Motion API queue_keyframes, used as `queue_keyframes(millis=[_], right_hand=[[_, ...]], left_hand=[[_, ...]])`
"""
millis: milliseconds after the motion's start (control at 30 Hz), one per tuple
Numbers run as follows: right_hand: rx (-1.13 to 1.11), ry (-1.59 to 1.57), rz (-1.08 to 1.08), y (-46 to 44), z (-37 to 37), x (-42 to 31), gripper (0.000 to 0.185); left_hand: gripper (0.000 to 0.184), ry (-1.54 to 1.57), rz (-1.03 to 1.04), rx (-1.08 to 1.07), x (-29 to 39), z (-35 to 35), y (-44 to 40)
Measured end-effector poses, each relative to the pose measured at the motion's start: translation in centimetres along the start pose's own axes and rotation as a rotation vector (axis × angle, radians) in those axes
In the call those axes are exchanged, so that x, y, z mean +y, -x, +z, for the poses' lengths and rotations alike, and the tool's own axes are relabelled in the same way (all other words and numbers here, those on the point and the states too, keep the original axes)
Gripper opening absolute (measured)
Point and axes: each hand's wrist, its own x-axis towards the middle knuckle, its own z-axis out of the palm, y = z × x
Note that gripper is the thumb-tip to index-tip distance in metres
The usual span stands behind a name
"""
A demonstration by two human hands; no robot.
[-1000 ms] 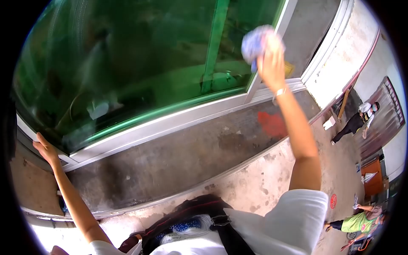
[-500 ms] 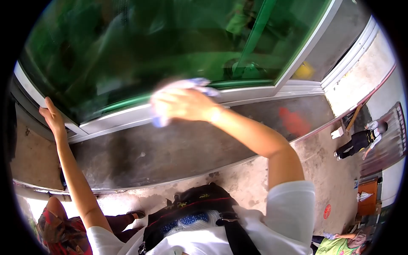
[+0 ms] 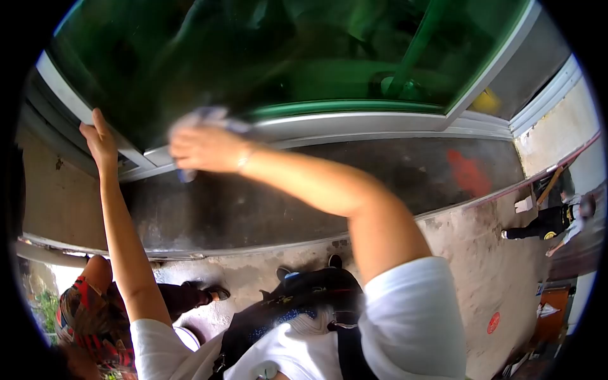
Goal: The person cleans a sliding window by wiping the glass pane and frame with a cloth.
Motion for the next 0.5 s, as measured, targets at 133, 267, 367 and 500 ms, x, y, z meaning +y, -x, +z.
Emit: queue_keyframes(millis=[133,267,367,500], right_hand=[[-0.263,0.129,0.051,14.2,-9.9,4.0,0.030],[-0.572,0.223,0.206,27.1,-21.1,7.3,0.027],[-0.651,0.429,0.457,34.9,-27.6,7.9,0.026],[-0.561,0.391,0.981,39.7,-31.2,6.3,0.038]], left_hand=[[0.071,-0.014,-0.091,-0.092,0.3,-0.6,-0.3],[0.054,0.189,-0.036,-0.042,0.9,-0.3,-0.2],[0.055,0.226,-0.063,-0.057,1.6,-0.3,0.6],[0.063,-0.012,-0.155,0.034,-0.3,0.4,5.5]])
